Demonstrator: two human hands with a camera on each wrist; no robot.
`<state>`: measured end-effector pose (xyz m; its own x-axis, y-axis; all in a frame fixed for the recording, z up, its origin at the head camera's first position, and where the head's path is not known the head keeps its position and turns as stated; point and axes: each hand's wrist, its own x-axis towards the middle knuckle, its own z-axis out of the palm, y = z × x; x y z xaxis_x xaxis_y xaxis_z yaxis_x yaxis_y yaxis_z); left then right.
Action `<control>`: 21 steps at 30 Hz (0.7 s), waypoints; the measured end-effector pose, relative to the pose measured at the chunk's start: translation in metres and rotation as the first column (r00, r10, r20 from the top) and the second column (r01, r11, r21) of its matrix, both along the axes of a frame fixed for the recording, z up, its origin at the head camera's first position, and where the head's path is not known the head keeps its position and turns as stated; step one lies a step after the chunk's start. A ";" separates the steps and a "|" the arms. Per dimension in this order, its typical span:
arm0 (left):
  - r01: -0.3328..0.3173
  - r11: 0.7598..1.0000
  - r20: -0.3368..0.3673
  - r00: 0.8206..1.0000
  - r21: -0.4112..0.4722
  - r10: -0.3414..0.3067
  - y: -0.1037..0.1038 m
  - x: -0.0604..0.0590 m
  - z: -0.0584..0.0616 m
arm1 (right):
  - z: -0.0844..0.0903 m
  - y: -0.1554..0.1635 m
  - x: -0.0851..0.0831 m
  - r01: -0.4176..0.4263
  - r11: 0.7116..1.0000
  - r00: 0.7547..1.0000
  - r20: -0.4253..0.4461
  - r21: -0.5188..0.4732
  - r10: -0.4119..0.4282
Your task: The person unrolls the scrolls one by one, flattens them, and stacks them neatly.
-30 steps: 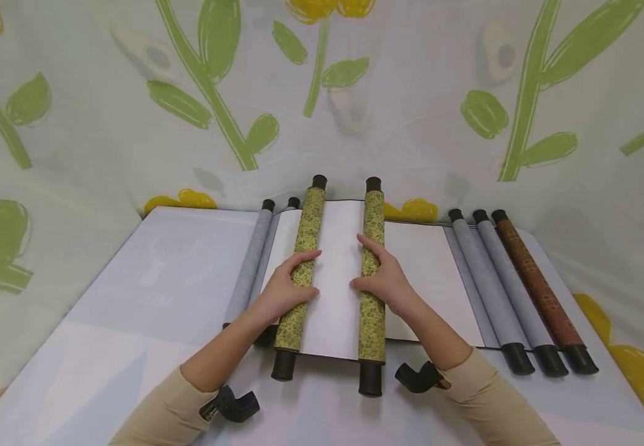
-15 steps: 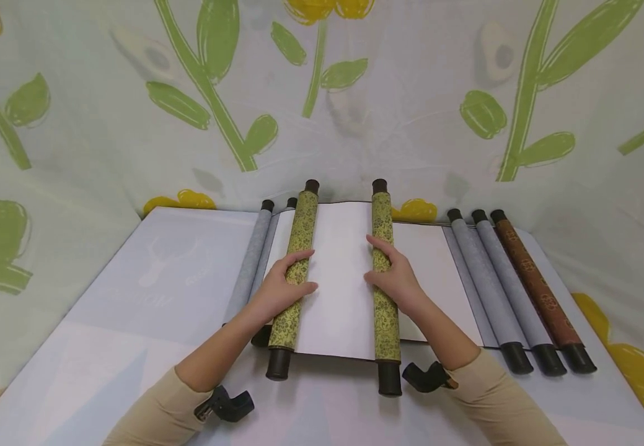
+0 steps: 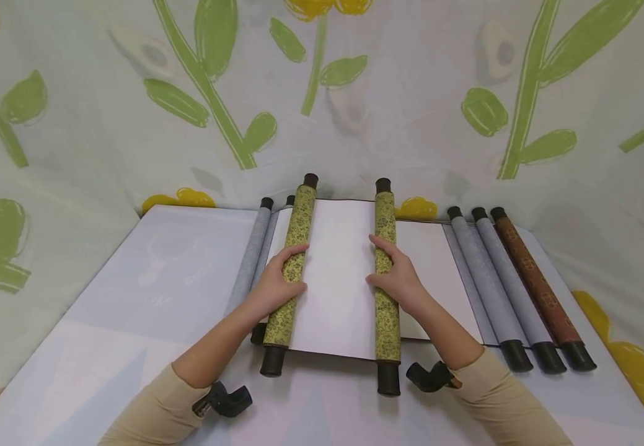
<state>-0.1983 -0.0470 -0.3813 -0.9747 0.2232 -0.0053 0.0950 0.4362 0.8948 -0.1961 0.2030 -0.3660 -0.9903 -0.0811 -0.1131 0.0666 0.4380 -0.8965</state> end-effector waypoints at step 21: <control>-0.029 0.999 -0.010 1.000 -0.022 0.029 -0.011 -0.004 -0.002 | 0.003 0.017 -0.001 -0.024 0.999 1.000 0.017 0.027 0.024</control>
